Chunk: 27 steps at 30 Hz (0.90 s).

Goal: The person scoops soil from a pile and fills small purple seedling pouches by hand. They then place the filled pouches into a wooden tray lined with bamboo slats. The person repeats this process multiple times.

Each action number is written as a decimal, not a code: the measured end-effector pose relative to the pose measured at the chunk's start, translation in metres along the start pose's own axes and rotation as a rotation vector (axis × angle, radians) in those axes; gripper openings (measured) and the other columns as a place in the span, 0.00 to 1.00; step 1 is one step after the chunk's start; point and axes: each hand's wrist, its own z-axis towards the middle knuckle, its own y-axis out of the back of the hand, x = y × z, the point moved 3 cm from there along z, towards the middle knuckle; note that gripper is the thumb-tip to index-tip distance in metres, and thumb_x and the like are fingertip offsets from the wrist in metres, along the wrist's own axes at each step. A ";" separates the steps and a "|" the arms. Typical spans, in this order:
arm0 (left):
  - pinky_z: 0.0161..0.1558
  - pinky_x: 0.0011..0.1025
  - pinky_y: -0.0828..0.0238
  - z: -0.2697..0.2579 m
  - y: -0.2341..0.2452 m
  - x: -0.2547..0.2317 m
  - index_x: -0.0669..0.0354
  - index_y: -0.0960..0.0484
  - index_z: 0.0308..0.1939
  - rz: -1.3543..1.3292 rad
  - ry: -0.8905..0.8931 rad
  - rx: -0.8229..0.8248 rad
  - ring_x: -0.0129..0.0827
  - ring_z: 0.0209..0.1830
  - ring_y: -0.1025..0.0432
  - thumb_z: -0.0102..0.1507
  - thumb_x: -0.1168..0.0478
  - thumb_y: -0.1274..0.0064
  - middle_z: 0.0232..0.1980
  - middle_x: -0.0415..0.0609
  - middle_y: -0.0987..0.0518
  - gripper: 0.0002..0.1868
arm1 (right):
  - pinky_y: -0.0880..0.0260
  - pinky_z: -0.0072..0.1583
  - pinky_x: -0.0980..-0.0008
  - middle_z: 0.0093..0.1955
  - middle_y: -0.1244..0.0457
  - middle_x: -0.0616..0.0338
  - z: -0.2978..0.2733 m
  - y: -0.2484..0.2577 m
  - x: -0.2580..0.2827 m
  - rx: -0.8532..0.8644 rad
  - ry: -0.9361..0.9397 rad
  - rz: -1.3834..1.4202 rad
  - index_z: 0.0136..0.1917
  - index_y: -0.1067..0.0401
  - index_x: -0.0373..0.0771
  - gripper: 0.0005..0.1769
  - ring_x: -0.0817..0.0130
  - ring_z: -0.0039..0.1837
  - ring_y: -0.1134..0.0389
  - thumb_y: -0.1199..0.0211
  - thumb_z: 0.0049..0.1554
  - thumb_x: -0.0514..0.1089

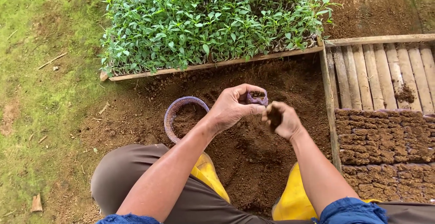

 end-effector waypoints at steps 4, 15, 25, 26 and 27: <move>0.45 0.28 0.17 -0.002 -0.002 0.004 0.63 0.17 0.57 0.047 0.018 0.006 0.30 0.37 0.24 0.52 0.66 0.26 0.37 0.54 0.19 0.29 | 0.46 0.30 0.84 0.34 0.36 0.61 -0.036 -0.051 0.082 0.104 0.250 0.112 0.38 0.31 0.49 0.18 0.78 0.31 0.39 0.51 0.65 0.56; 0.45 0.30 0.21 -0.015 -0.022 0.008 0.62 0.16 0.56 0.156 0.068 0.085 0.34 0.39 0.27 0.53 0.68 0.29 0.36 0.57 0.20 0.26 | 0.51 0.26 0.88 0.27 0.49 0.69 -0.147 -0.148 0.141 0.239 0.537 0.206 0.33 0.40 0.48 0.22 0.80 0.26 0.46 0.53 0.69 0.54; 0.44 0.28 0.20 -0.009 -0.018 0.026 0.64 0.16 0.51 0.082 0.052 0.098 0.31 0.39 0.27 0.53 0.71 0.30 0.37 0.53 0.19 0.22 | 0.37 0.31 0.72 0.24 0.47 0.55 -0.141 -0.162 0.125 0.110 0.705 -0.008 0.26 0.41 0.41 0.25 0.63 0.29 0.37 0.48 0.65 0.43; 0.44 0.28 0.20 -0.009 -0.019 0.025 0.64 0.16 0.49 0.076 0.051 0.097 0.32 0.39 0.27 0.53 0.71 0.31 0.37 0.53 0.19 0.21 | 0.35 0.32 0.70 0.24 0.46 0.53 -0.139 -0.160 0.125 0.104 0.715 -0.020 0.25 0.41 0.41 0.25 0.60 0.30 0.35 0.47 0.65 0.43; 0.44 0.28 0.20 -0.008 -0.018 0.027 0.64 0.16 0.49 0.075 0.050 0.096 0.32 0.39 0.27 0.53 0.71 0.31 0.37 0.53 0.19 0.21 | 0.35 0.32 0.70 0.24 0.46 0.53 -0.142 -0.163 0.125 0.105 0.714 -0.022 0.25 0.41 0.41 0.25 0.60 0.30 0.35 0.47 0.65 0.43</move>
